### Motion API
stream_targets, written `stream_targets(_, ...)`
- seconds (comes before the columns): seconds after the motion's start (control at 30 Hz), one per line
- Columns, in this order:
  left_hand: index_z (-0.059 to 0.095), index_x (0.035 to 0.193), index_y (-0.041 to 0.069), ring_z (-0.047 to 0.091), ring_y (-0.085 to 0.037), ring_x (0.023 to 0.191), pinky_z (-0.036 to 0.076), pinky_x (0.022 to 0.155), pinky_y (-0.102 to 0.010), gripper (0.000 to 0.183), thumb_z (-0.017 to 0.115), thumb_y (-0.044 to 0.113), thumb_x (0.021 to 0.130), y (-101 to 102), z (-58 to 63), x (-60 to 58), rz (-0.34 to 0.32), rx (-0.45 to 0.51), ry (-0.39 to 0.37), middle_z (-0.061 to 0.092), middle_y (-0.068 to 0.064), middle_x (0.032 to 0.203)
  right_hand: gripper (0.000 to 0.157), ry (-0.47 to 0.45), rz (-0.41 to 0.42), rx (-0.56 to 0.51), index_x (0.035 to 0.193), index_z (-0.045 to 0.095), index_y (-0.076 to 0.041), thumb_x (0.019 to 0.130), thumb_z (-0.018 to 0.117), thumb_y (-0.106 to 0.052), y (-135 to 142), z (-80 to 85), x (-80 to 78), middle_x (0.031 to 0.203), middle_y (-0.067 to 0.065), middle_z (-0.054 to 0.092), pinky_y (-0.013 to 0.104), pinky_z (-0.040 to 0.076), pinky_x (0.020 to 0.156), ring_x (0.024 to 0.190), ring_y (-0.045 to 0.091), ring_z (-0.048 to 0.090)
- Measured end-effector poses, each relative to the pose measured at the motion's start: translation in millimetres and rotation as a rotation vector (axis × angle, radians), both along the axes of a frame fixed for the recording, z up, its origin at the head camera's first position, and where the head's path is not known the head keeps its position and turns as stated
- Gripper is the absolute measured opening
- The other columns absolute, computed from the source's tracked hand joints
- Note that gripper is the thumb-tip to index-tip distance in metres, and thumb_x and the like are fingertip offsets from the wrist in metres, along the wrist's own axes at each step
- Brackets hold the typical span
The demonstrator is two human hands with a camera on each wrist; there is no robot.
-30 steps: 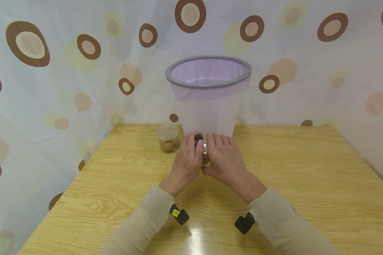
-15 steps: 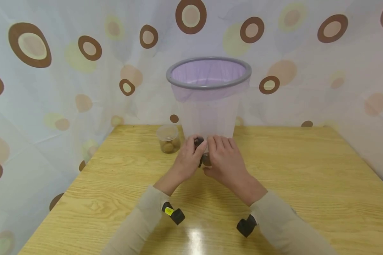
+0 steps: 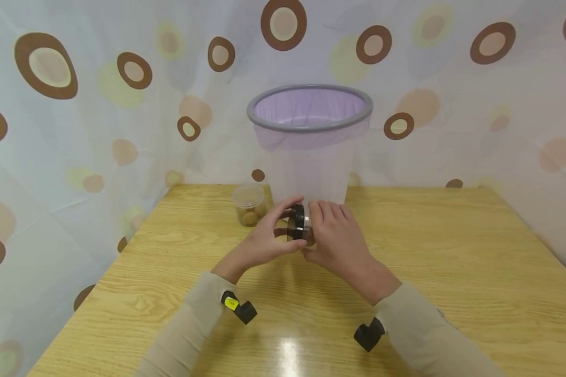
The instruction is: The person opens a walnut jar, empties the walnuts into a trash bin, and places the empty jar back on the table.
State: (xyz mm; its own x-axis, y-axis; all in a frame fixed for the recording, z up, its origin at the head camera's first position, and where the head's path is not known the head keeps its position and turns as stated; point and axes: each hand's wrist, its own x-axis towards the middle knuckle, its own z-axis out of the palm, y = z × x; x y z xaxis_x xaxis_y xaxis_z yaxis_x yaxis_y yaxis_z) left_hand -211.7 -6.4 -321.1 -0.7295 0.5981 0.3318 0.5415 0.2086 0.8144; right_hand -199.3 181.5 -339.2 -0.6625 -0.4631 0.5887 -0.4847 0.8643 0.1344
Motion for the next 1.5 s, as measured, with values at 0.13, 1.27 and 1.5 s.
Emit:
stream_targets(0.13,0.029,0.142,0.021,0.043,-0.028,0.119,0.047,0.091,-0.041,0.076,0.071,0.014,0.079,-3.3,-0.6,-2.5,-0.015,0.045,-0.043,0.034,-0.009,0.138,0.091,0.006,0.005,-0.006,0.121,0.045,0.003,0.053,0.08,-0.046,-1.0,-0.2,-1.3,0.11,0.019,0.056,0.046,0.042,0.091,0.103,0.033,0.054)
stream_targets(1.27,0.035,0.136,0.02,0.056,-0.021,0.098,0.054,0.066,-0.041,0.068,0.059,0.053,0.081,1.3,-25.4,-19.5,0.182,0.031,-0.255,0.048,-0.008,0.122,0.096,0.039,0.05,0.006,0.122,0.044,0.003,0.051,0.083,-0.048,-4.2,-4.1,-2.6,0.111,0.019,0.055,0.045,0.042,0.09,0.103,0.033,0.053)
stream_targets(1.5,0.022,0.142,0.032,0.042,-0.019,0.117,0.049,0.083,-0.028,0.082,0.072,0.035,0.076,-2.6,-24.8,-16.4,0.072,-0.046,-0.085,0.032,0.003,0.139,0.093,0.009,0.036,-0.008,0.124,0.043,0.004,0.054,0.081,-0.044,-1.0,-4.2,-1.3,0.112,0.02,0.055,0.047,0.041,0.091,0.104,0.033,0.053)
